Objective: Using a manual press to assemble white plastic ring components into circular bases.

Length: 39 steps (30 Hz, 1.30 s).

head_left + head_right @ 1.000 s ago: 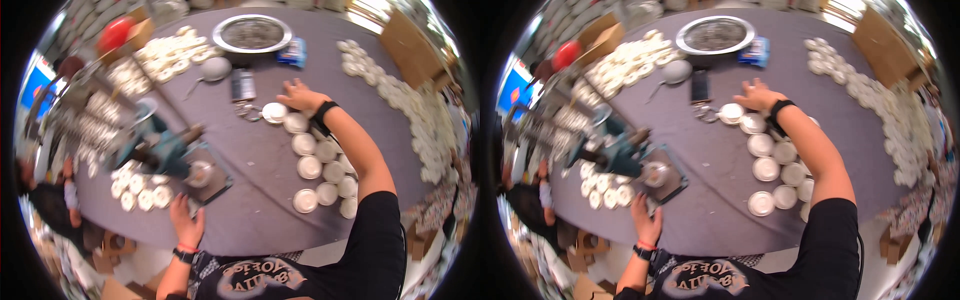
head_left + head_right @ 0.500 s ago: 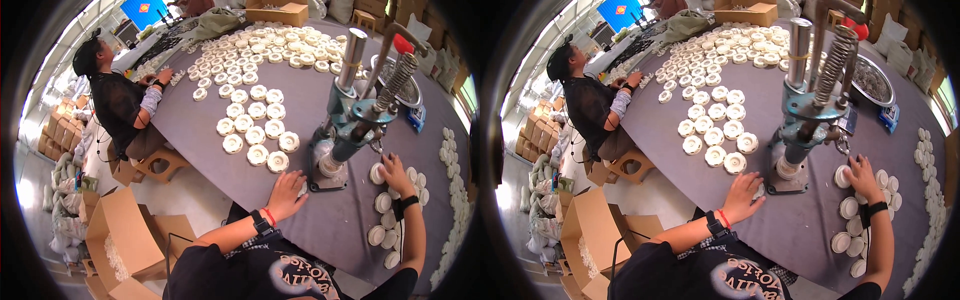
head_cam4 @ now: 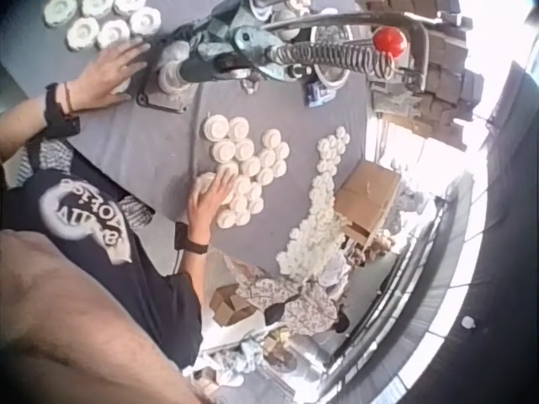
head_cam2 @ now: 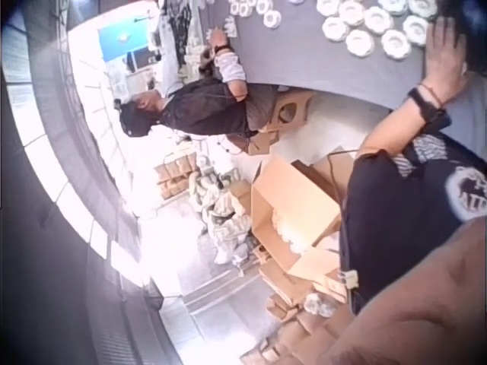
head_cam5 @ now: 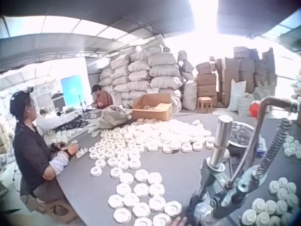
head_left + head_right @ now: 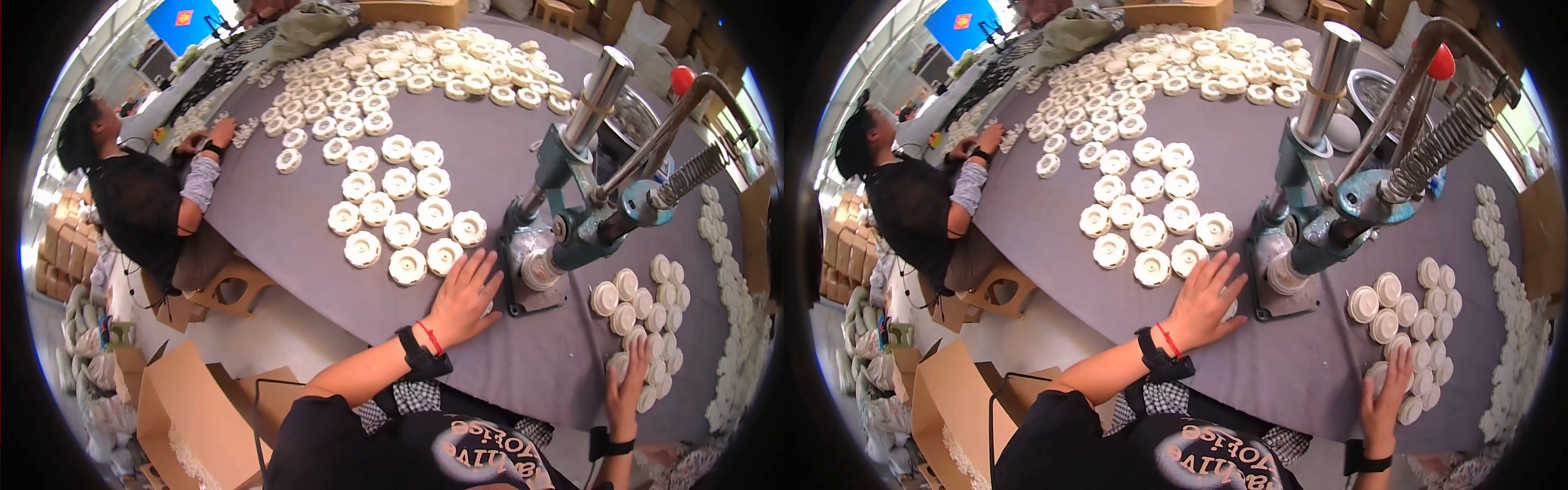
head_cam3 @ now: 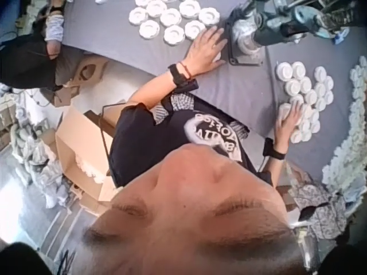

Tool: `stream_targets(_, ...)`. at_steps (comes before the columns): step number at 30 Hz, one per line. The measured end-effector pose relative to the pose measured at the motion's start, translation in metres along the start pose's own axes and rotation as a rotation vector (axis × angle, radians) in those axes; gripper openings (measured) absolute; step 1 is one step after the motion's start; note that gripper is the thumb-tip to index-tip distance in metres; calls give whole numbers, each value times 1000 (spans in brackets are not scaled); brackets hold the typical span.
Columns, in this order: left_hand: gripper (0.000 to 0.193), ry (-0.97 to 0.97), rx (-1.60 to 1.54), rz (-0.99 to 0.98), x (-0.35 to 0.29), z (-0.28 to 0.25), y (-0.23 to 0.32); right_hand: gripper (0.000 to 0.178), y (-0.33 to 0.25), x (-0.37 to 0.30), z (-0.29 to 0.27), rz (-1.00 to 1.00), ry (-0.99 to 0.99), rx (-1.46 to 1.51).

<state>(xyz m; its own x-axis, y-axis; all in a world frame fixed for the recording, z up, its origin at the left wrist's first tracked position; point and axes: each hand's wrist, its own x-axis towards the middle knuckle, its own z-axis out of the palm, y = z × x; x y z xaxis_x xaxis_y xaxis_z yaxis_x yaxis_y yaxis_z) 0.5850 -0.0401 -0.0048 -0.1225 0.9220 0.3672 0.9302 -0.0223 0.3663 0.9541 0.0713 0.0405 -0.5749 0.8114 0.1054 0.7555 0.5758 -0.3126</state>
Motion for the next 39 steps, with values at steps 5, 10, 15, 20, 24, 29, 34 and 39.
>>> stream_targets(5,61,-50,144,-99,27,15,-36,50,-56,-25,37,-179,21,73)
stream_targets(10,58,-34,247,-149,34,10,-70,45,-78,-26,61,-204,-27,114)
stream_targets(15,56,-10,312,-179,31,-8,-119,43,-84,-15,69,-190,-30,178)
stream_targets(20,67,0,298,-126,30,-30,-125,46,-81,-15,70,-204,-3,133)
stream_targets(24,79,7,-63,-35,22,-21,-61,52,-33,-30,57,-6,185,-121)
stream_targets(29,86,38,-572,-46,29,14,5,67,42,-62,52,202,331,-330)
stream_targets(34,80,204,-627,35,70,59,37,68,55,-85,66,207,332,-379)
stream_targets(39,58,227,-542,-40,84,77,34,62,43,-81,75,305,310,-199)
